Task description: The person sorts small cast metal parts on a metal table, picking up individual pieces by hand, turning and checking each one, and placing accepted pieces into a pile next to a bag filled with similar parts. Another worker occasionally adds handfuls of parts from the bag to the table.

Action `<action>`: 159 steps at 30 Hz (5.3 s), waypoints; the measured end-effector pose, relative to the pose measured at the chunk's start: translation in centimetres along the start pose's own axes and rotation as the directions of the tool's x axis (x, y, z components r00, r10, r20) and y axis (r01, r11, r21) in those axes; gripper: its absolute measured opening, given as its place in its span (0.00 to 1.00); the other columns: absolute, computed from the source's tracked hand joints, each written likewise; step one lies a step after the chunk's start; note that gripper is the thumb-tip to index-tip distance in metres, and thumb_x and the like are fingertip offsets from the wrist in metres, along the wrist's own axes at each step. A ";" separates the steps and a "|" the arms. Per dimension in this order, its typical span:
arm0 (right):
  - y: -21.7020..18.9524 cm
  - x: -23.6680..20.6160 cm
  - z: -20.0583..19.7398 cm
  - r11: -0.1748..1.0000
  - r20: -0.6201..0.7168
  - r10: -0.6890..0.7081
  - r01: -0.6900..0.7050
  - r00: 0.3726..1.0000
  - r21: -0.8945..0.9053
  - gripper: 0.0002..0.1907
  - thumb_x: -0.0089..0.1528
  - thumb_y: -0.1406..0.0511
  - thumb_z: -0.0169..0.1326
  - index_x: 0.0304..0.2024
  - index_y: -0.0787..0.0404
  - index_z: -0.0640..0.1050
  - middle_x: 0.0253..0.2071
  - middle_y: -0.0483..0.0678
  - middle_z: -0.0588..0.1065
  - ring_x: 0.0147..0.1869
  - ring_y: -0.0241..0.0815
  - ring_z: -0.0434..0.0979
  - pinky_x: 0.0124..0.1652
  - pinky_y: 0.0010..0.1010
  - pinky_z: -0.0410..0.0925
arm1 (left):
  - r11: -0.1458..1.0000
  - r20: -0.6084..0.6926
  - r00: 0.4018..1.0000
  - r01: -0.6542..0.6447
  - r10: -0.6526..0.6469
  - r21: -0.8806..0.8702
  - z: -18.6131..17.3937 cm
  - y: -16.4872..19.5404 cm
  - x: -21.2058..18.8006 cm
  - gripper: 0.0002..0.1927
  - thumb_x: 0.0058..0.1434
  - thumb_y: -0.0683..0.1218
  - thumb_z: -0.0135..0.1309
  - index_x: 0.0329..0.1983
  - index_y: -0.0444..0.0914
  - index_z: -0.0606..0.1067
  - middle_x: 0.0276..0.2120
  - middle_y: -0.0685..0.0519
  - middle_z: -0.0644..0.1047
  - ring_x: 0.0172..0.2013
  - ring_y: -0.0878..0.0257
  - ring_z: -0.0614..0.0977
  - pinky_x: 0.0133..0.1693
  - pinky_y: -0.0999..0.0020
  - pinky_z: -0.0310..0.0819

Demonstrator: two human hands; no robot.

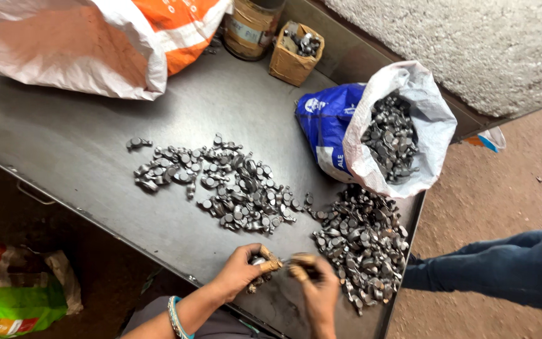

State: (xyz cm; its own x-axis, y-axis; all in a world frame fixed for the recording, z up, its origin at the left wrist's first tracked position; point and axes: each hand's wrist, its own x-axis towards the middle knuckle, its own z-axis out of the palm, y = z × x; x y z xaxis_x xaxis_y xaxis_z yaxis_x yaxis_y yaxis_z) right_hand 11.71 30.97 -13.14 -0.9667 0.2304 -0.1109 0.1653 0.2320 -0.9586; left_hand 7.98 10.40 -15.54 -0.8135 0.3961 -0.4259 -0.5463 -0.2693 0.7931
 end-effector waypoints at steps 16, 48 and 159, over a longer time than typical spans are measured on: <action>-7.4 5.6 6.1 0.810 0.145 -0.207 0.253 0.967 -0.529 0.30 0.53 0.81 0.55 0.54 0.50 0.80 0.49 0.53 0.74 0.54 0.50 0.75 0.55 0.38 0.70 | 0.490 -0.318 0.750 -0.009 0.580 0.872 -7.5 6.7 1.1 0.38 0.50 0.54 0.68 0.65 0.44 0.71 0.37 0.41 0.82 0.38 0.42 0.82 0.41 0.51 0.76; 3.7 -1.2 0.3 0.720 0.163 0.327 -0.357 0.931 0.595 0.18 0.63 0.67 0.56 0.54 0.70 0.79 0.43 0.53 0.81 0.43 0.43 0.82 0.40 0.35 0.76 | 0.990 -0.038 0.994 -0.097 0.101 0.102 0.1 -0.8 -0.5 0.12 0.50 0.42 0.70 0.38 0.35 0.84 0.26 0.60 0.79 0.25 0.72 0.74 0.26 0.75 0.67; 6.8 1.2 -0.5 0.488 0.324 0.306 -0.439 0.895 0.754 0.19 0.57 0.68 0.62 0.51 0.60 0.77 0.41 0.50 0.79 0.40 0.44 0.80 0.36 0.36 0.75 | 0.862 0.116 0.966 0.259 -0.231 -0.436 -4.4 -0.2 2.0 0.18 0.67 0.55 0.52 0.51 0.39 0.78 0.35 0.51 0.84 0.25 0.65 0.81 0.25 0.70 0.74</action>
State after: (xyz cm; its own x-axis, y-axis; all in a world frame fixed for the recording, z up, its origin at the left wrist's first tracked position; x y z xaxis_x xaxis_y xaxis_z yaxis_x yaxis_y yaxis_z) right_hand 11.72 33.30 -19.72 -0.8782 -0.0284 -0.4774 0.3580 -0.7010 -0.6168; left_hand 5.57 7.40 -18.53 -0.6362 0.5471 -0.5440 -0.7684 -0.5127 0.3831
